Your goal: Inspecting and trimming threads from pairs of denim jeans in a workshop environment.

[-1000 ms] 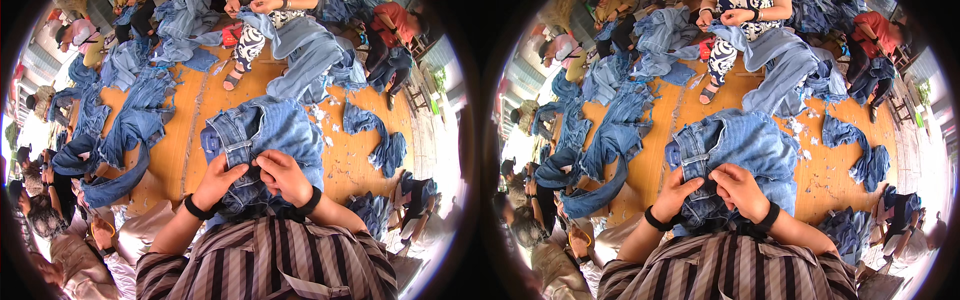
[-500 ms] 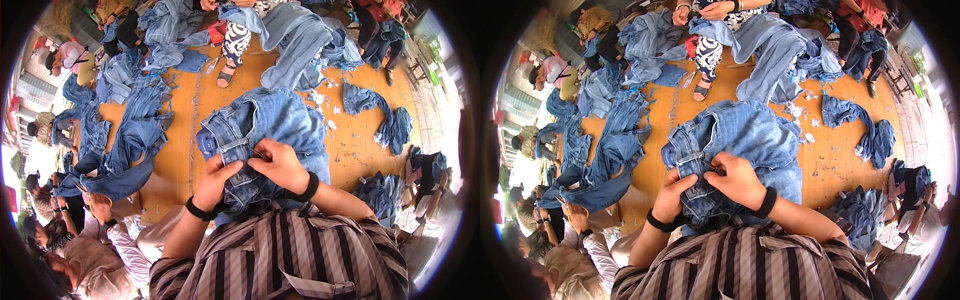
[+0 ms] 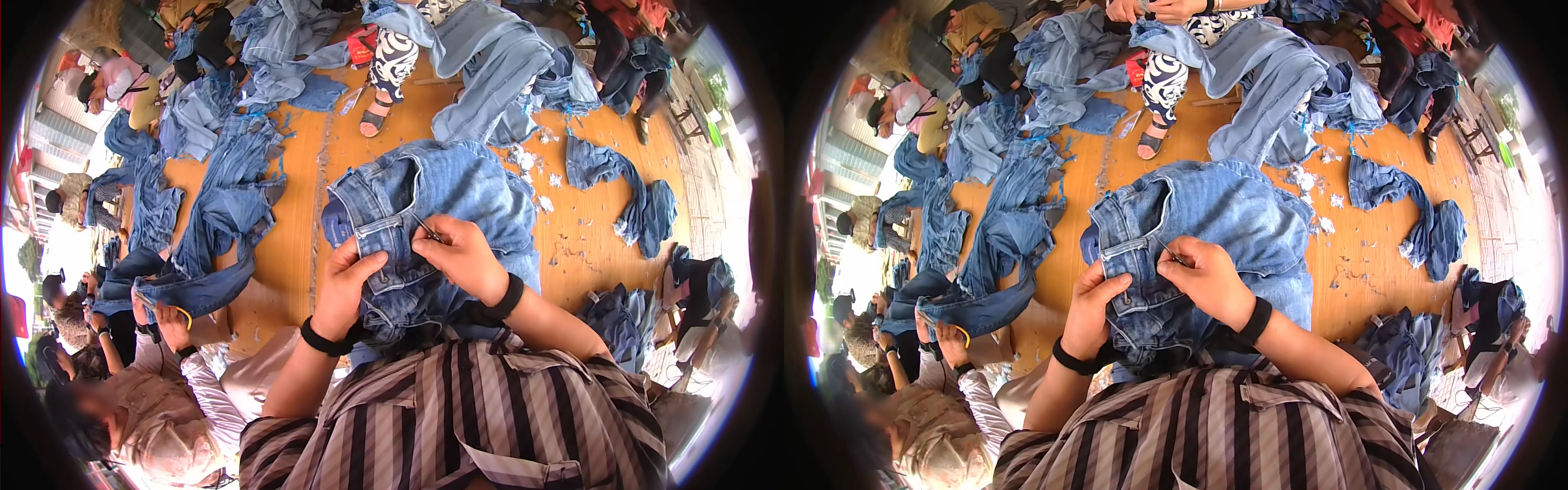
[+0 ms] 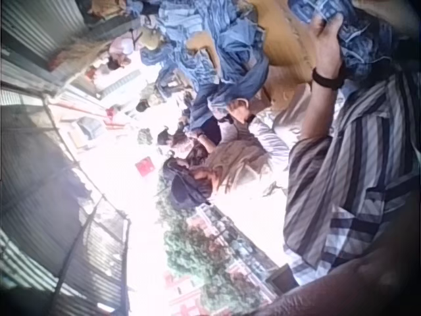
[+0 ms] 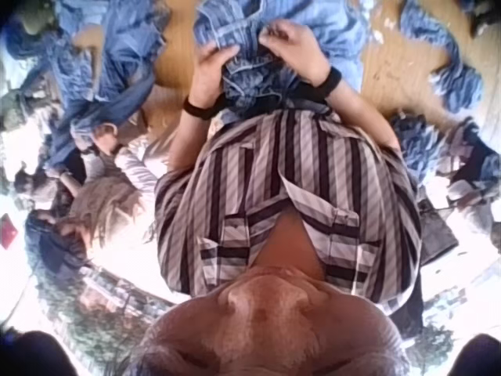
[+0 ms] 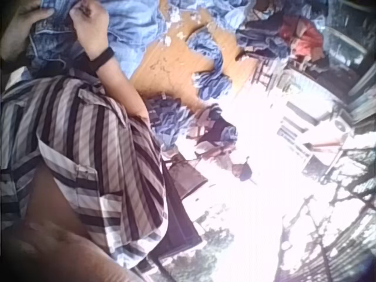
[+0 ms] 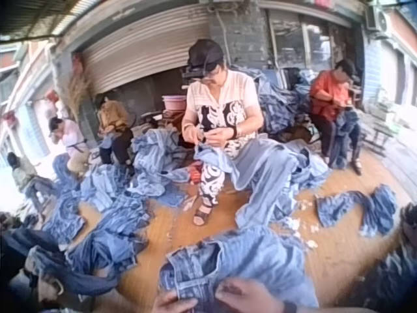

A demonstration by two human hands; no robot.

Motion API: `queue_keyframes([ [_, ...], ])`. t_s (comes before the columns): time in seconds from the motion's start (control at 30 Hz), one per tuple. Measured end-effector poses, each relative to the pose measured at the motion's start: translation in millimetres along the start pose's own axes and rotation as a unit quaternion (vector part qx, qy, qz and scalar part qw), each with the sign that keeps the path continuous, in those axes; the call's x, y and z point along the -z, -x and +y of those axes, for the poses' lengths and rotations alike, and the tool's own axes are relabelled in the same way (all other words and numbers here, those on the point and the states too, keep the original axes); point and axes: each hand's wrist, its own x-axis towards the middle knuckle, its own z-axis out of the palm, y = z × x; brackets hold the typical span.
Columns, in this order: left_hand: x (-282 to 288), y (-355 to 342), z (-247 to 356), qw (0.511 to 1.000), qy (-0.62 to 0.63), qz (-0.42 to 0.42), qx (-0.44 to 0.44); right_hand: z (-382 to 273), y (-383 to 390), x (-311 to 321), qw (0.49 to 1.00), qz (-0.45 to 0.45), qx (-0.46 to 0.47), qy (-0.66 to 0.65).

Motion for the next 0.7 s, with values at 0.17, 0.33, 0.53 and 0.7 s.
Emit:
queue_keyframes([
  [0.17,-1.8,2.1,-1.1,0.961,-0.259,0.015,-0.101,8.5,4.8,-13.5,0.956,0.129,0.243,0.104],
  [0.33,-20.2,7.3,7.7,0.873,-0.438,0.011,-0.213,-10.7,13.9,-23.8,0.954,0.125,0.178,0.207],
  [0.53,-45.2,23.0,19.2,0.817,-0.521,-0.059,-0.240,-7.1,1.7,1.2,0.967,0.124,0.123,0.183],
  [0.7,-51.4,40.1,18.2,0.810,-0.504,-0.148,-0.260,9.0,-2.0,16.1,0.989,0.099,0.087,0.065],
])
